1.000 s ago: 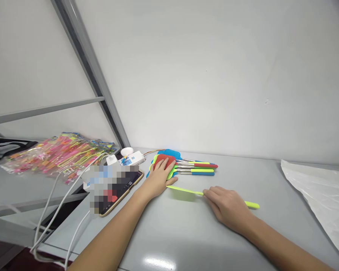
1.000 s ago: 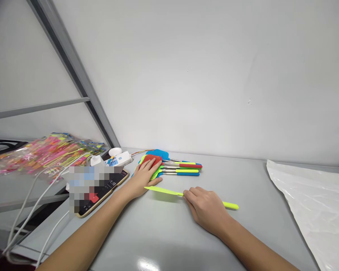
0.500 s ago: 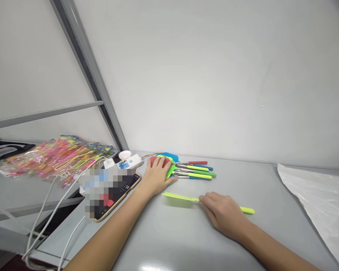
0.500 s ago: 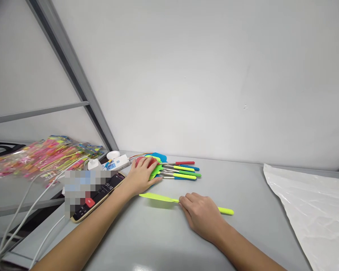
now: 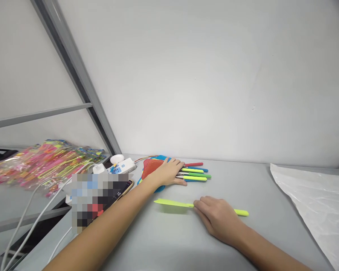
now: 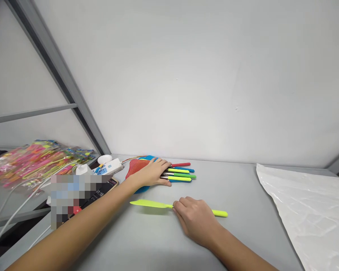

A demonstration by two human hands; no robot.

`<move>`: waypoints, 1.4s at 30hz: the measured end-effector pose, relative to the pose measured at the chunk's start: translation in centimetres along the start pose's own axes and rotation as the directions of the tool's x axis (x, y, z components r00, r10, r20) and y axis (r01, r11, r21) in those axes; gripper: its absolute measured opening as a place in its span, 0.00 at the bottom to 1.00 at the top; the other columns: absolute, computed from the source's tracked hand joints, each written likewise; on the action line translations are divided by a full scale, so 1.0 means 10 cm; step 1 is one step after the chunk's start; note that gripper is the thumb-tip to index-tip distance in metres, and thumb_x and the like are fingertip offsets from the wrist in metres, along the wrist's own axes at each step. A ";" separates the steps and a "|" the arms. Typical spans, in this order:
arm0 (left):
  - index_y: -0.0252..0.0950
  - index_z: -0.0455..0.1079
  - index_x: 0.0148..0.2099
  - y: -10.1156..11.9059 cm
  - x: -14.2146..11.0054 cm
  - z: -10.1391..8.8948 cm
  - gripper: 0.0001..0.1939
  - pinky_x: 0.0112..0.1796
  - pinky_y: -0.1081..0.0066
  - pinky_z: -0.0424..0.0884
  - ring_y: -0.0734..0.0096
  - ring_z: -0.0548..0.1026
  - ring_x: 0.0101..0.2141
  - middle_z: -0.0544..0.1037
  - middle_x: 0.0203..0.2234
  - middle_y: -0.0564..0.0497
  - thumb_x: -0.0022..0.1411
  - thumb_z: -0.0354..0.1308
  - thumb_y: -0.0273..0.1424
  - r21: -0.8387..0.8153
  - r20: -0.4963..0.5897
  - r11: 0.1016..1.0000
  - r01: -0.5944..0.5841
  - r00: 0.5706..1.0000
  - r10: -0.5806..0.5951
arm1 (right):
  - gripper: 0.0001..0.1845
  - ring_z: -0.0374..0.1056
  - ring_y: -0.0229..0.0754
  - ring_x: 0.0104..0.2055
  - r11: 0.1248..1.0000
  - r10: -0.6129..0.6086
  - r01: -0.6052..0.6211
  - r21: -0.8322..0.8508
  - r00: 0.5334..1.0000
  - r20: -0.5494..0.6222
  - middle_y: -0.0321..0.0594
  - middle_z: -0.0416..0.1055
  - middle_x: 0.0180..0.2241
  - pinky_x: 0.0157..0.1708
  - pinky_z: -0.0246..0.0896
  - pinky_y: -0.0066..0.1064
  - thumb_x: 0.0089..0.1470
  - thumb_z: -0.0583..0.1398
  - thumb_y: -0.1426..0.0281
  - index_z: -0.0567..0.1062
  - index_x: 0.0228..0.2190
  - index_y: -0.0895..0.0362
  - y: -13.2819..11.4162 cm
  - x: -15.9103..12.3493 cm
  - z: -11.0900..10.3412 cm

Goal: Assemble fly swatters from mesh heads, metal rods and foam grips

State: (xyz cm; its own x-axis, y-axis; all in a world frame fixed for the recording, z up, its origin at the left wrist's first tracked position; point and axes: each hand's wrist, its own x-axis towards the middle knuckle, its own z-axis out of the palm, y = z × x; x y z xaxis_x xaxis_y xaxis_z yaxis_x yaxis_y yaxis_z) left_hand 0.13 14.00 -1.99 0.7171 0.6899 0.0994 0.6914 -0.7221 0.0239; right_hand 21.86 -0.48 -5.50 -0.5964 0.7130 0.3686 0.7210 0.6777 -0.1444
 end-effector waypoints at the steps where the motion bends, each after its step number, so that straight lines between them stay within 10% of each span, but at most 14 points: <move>1: 0.39 0.59 0.59 0.01 0.00 0.00 0.40 0.53 0.57 0.55 0.53 0.65 0.51 0.71 0.49 0.43 0.53 0.54 0.60 -0.003 -0.006 1.000 -0.018 1.000 0.018 | 0.11 0.62 0.39 0.29 1.000 0.003 -0.003 0.002 1.000 0.009 0.37 0.69 0.28 0.25 0.44 0.32 0.63 0.48 0.72 0.70 0.37 0.55 0.00 0.00 0.00; 23: 0.41 0.63 0.57 0.18 0.15 0.04 0.38 0.43 0.64 0.63 0.55 0.65 0.43 0.70 0.42 0.44 0.51 0.58 0.58 -0.119 -0.028 0.978 -0.170 0.985 0.168 | 0.10 0.63 0.40 0.29 0.999 0.001 -0.003 0.040 0.999 0.037 0.36 0.68 0.28 0.25 0.45 0.33 0.64 0.48 0.71 0.69 0.37 0.54 0.01 0.01 0.03; 36: 0.36 0.60 0.62 0.20 0.08 -0.05 0.40 0.55 0.55 0.53 0.51 0.61 0.53 0.70 0.52 0.41 0.58 0.47 0.60 0.000 -0.122 0.994 -0.110 0.987 0.109 | 0.09 0.63 0.40 0.29 1.000 -0.016 0.016 0.025 1.000 0.005 0.36 0.68 0.27 0.26 0.46 0.32 0.64 0.49 0.71 0.69 0.37 0.54 0.02 0.02 0.05; 42: 0.36 0.72 0.46 0.29 -0.41 -0.22 0.25 0.54 0.58 0.58 0.59 0.68 0.49 0.76 0.45 0.44 0.69 0.40 0.47 -0.542 -0.367 0.838 -0.068 0.916 -0.163 | 0.10 0.64 0.39 0.29 1.000 -0.011 0.012 0.014 0.998 -0.062 0.36 0.68 0.27 0.25 0.46 0.31 0.64 0.48 0.70 0.69 0.38 0.55 0.05 -0.01 0.05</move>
State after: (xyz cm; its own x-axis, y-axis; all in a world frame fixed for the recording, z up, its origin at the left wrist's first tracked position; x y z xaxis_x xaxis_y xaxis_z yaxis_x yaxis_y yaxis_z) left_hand -1.01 8.91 -0.11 0.5115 0.7307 0.4521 0.4828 -0.6796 0.5523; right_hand 22.09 -0.10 -6.03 -0.5816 0.6929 0.4262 0.7086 0.6888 -0.1528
